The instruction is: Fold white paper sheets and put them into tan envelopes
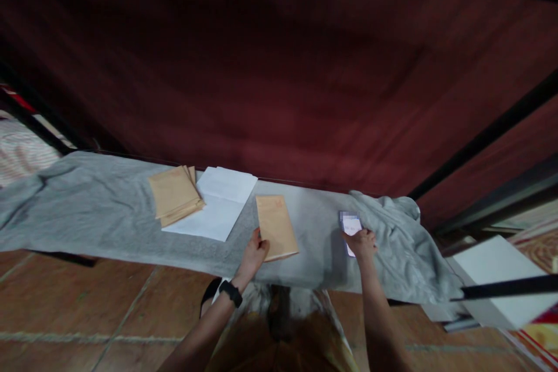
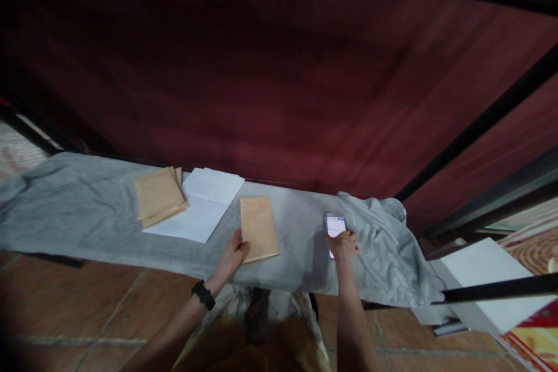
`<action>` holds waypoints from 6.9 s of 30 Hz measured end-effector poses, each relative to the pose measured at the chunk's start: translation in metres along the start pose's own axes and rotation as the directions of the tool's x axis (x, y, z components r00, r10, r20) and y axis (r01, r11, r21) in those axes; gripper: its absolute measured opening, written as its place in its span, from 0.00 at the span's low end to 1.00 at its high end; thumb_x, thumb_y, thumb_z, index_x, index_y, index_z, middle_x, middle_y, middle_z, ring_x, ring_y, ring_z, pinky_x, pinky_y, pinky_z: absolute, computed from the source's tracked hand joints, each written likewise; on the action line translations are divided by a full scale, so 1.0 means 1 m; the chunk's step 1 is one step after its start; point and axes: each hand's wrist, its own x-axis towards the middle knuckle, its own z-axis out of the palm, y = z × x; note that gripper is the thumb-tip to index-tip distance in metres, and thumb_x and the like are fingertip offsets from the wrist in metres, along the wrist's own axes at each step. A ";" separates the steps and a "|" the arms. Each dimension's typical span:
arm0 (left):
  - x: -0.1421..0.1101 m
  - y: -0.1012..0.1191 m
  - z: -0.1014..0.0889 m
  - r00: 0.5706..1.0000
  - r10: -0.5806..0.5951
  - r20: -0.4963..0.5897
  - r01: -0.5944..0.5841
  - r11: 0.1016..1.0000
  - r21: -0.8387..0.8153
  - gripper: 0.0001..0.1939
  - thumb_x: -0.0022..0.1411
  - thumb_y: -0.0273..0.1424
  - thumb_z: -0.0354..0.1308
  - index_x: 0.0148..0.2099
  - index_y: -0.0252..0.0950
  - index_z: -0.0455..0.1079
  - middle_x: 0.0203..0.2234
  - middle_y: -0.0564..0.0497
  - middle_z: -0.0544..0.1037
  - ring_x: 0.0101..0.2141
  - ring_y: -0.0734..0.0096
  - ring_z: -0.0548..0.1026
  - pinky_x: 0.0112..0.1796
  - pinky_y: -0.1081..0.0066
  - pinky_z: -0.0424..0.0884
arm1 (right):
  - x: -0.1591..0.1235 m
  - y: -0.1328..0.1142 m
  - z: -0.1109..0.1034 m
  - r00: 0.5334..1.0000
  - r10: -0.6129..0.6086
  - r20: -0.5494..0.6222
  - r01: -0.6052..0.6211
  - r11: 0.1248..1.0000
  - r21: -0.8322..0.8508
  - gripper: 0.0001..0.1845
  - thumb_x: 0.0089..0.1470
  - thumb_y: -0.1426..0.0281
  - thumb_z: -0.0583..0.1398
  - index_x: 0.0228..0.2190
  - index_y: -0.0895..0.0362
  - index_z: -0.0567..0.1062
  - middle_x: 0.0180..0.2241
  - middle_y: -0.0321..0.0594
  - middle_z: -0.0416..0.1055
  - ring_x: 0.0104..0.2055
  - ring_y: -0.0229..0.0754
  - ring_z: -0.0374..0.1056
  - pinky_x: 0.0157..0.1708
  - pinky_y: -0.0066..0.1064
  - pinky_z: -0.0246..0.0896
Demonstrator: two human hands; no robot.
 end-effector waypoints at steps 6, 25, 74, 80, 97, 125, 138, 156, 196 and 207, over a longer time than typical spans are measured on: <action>0.000 0.001 0.000 1.000 0.004 -0.018 -0.003 0.999 0.042 0.28 0.59 0.26 0.54 0.62 0.32 0.62 0.40 0.45 0.83 0.40 0.60 0.81 0.40 0.66 0.75 | 0.022 0.040 -0.021 0.998 0.066 0.009 -0.066 0.997 -0.030 0.39 0.46 0.49 0.68 0.49 0.66 0.72 0.52 0.69 0.69 0.55 0.66 0.67 0.49 0.55 0.62; -0.013 0.028 0.002 0.993 0.101 -0.053 -0.077 0.935 0.345 0.27 0.61 0.23 0.50 0.63 0.32 0.61 0.45 0.42 0.78 0.44 0.61 0.78 0.48 0.65 0.73 | -0.168 -0.084 0.072 0.548 -0.829 -0.112 0.816 0.501 0.289 0.26 0.67 0.67 0.52 0.64 0.57 0.65 0.67 0.47 0.60 0.68 0.48 0.56 0.67 0.47 0.54; 0.073 0.028 0.028 0.850 0.360 0.385 -0.495 0.294 0.818 0.30 0.75 0.39 0.36 0.72 0.33 0.53 0.71 0.45 0.55 0.70 0.59 0.49 0.68 0.54 0.44 | -0.146 -0.047 0.066 0.571 -0.812 -0.117 0.802 0.523 0.288 0.27 0.66 0.75 0.46 0.63 0.60 0.66 0.64 0.45 0.65 0.67 0.43 0.58 0.68 0.45 0.49; 0.031 0.015 0.026 0.779 0.380 0.499 -0.608 0.262 0.749 0.29 0.75 0.39 0.36 0.72 0.33 0.52 0.70 0.46 0.57 0.70 0.63 0.51 0.68 0.57 0.45 | -0.145 -0.047 0.071 0.578 -0.805 -0.137 0.796 0.518 0.313 0.27 0.65 0.76 0.46 0.62 0.59 0.68 0.63 0.45 0.67 0.66 0.44 0.60 0.68 0.46 0.51; -0.048 -0.004 0.012 0.737 0.504 0.450 -0.660 0.391 0.642 0.23 0.75 0.35 0.45 0.67 0.37 0.62 0.64 0.46 0.68 0.65 0.66 0.63 0.65 0.58 0.60 | -0.145 -0.042 0.062 0.520 -0.836 -0.179 0.829 0.442 0.344 0.23 0.65 0.71 0.53 0.58 0.57 0.71 0.60 0.46 0.70 0.63 0.46 0.63 0.67 0.47 0.52; -0.044 0.006 0.032 0.856 0.428 0.291 -0.490 0.491 0.720 0.23 0.71 0.27 0.42 0.65 0.36 0.65 0.62 0.45 0.70 0.63 0.64 0.66 0.63 0.58 0.63 | -0.184 -0.042 0.053 0.449 -0.890 -0.081 0.886 0.432 0.168 0.29 0.65 0.68 0.55 0.66 0.59 0.62 0.68 0.50 0.56 0.70 0.49 0.52 0.69 0.49 0.47; 0.048 0.021 0.063 0.863 0.348 0.367 -0.480 0.339 0.809 0.29 0.74 0.40 0.37 0.71 0.38 0.55 0.70 0.44 0.56 0.70 0.55 0.51 0.67 0.46 0.47 | -0.183 -0.048 0.060 0.506 -0.860 -0.066 0.850 0.485 0.208 0.25 0.66 0.62 0.57 0.61 0.51 0.68 0.65 0.46 0.63 0.68 0.50 0.56 0.67 0.49 0.48; 0.047 0.011 0.039 0.865 0.399 0.303 -0.431 0.284 0.856 0.33 0.73 0.42 0.36 0.72 0.29 0.52 0.68 0.38 0.59 0.69 0.54 0.53 0.65 0.49 0.51 | -0.183 -0.051 0.057 0.513 -0.855 -0.074 0.854 0.500 0.145 0.29 0.66 0.58 0.56 0.66 0.49 0.62 0.69 0.46 0.55 0.68 0.50 0.56 0.68 0.48 0.47; -0.058 -0.003 0.019 0.914 0.407 0.000 -0.190 0.427 0.884 0.24 0.71 0.28 0.43 0.66 0.31 0.64 0.64 0.38 0.67 0.65 0.52 0.62 0.62 0.51 0.59 | -0.205 -0.047 0.056 0.466 -0.879 -0.098 0.877 0.445 0.179 0.26 0.69 0.66 0.48 0.66 0.57 0.62 0.67 0.44 0.59 0.69 0.45 0.54 0.68 0.44 0.49; -0.063 0.010 0.033 0.880 0.465 0.101 -0.332 0.448 0.830 0.27 0.71 0.25 0.41 0.70 0.31 0.56 0.68 0.40 0.60 0.68 0.58 0.56 0.66 0.53 0.55 | -0.190 -0.027 0.069 0.502 -0.845 -0.185 0.864 0.483 0.139 0.29 0.67 0.71 0.49 0.66 0.63 0.60 0.66 0.53 0.60 0.69 0.49 0.54 0.67 0.49 0.51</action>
